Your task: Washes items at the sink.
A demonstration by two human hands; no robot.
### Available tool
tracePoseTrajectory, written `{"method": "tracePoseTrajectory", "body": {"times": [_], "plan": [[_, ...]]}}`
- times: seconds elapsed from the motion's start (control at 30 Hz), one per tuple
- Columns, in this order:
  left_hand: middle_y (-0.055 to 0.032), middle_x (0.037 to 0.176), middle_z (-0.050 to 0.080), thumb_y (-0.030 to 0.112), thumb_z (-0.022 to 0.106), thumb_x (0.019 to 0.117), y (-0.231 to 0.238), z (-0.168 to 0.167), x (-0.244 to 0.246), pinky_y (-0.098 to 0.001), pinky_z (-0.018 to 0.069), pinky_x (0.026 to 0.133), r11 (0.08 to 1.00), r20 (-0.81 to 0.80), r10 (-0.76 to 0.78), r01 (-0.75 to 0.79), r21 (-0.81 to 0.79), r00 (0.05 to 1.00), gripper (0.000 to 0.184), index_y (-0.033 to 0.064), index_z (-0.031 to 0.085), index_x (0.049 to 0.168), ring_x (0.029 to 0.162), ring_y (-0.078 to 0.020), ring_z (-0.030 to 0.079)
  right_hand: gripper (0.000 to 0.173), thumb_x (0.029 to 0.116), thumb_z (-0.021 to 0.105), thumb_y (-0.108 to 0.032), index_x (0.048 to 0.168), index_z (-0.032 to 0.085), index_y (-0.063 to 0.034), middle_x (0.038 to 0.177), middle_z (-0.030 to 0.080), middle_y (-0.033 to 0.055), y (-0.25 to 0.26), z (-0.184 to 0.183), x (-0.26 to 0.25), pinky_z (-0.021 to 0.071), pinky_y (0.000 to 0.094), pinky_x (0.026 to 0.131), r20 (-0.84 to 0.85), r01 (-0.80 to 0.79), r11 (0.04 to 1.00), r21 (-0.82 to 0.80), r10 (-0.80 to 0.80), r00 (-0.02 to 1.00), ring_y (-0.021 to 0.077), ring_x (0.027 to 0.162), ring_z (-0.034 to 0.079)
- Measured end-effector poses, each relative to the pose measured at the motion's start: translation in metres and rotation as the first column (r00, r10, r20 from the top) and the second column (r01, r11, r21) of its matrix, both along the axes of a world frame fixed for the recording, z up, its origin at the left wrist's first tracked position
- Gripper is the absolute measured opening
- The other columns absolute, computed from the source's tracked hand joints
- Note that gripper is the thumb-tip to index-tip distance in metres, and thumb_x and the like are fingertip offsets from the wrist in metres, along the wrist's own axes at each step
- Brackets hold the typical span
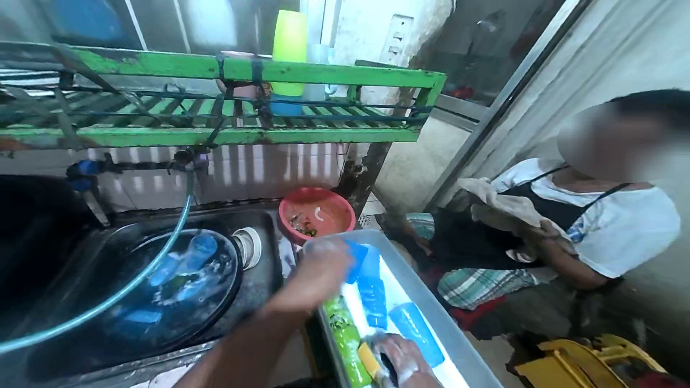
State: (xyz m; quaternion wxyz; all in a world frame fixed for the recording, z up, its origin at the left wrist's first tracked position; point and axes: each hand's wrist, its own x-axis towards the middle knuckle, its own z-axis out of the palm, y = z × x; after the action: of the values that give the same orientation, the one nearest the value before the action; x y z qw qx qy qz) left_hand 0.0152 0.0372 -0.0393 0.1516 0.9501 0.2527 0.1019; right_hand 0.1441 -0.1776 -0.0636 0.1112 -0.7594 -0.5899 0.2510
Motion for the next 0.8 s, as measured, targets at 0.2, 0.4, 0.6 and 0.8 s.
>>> {"method": "tracePoseTrajectory", "body": {"times": [0.2, 0.4, 0.6, 0.8], "plan": [[-0.0092, 0.162, 0.042, -0.012, 0.063, 0.09, -0.047, -0.055, 0.092, -0.0699, 0.0059, 0.123, 0.909, -0.314, -0.407, 0.413, -0.051, 0.858, 0.055, 0.0073, 0.059, 0.142, 0.157, -0.0331, 0.02, 0.058, 0.0866, 0.077, -0.022, 0.135, 0.06, 0.0048, 0.143, 0.054, 0.0316, -0.01, -0.006, 0.016, 0.0338, 0.0629, 0.116, -0.07, -0.157, 0.986, -0.062, 0.153, 0.986, 0.0522, 0.137, 0.046], [-0.0137, 0.142, 0.059, 0.006, 0.088, 0.0724, -0.032, -0.058, 0.082, -0.0711, 0.0158, 0.121, 0.86, -0.185, -0.5, 0.51, 0.01, 0.846, 0.067, 0.0134, 0.064, 0.135, 0.143, -0.0393, 0.043, 0.051, 0.0832, 0.075, -0.015, 0.128, 0.064, 0.006, 0.135, 0.06, 0.0308, -0.017, -0.025, 0.023, 0.0383, 0.0635, 0.112, -0.214, -0.101, 0.983, 0.154, 0.133, 0.968, 0.0497, 0.131, 0.053], [-0.0241, 0.138, 0.057, 0.019, 0.075, 0.0867, -0.041, -0.013, 0.07, -0.0446, 0.0525, 0.103, 0.545, 0.416, 0.569, 0.054, -0.837, 0.71, 0.078, -0.0032, 0.037, 0.151, 0.124, -0.0298, 0.06, 0.051, 0.0961, 0.049, -0.004, 0.146, 0.047, 0.0058, 0.134, 0.06, 0.0222, -0.014, 0.0, 0.027, 0.0496, 0.0427, 0.103, -0.764, 0.501, 0.864, -0.046, -0.354, 0.54, 0.0252, 0.119, 0.061], [-0.0172, 0.121, 0.063, 0.033, 0.044, 0.1095, -0.066, -0.002, 0.069, -0.0449, 0.0568, 0.086, 0.073, 0.19, 0.947, 0.402, -0.913, 0.259, 0.042, 0.0064, 0.048, 0.142, 0.105, -0.0254, 0.065, 0.044, 0.0992, 0.051, -0.001, 0.142, 0.052, 0.0104, 0.131, 0.064, 0.0209, 0.026, 0.044, -0.022, 0.0503, 0.0353, 0.103, -0.776, 0.679, 0.692, 0.245, -0.28, 0.565, 0.0213, 0.118, 0.063]]}}
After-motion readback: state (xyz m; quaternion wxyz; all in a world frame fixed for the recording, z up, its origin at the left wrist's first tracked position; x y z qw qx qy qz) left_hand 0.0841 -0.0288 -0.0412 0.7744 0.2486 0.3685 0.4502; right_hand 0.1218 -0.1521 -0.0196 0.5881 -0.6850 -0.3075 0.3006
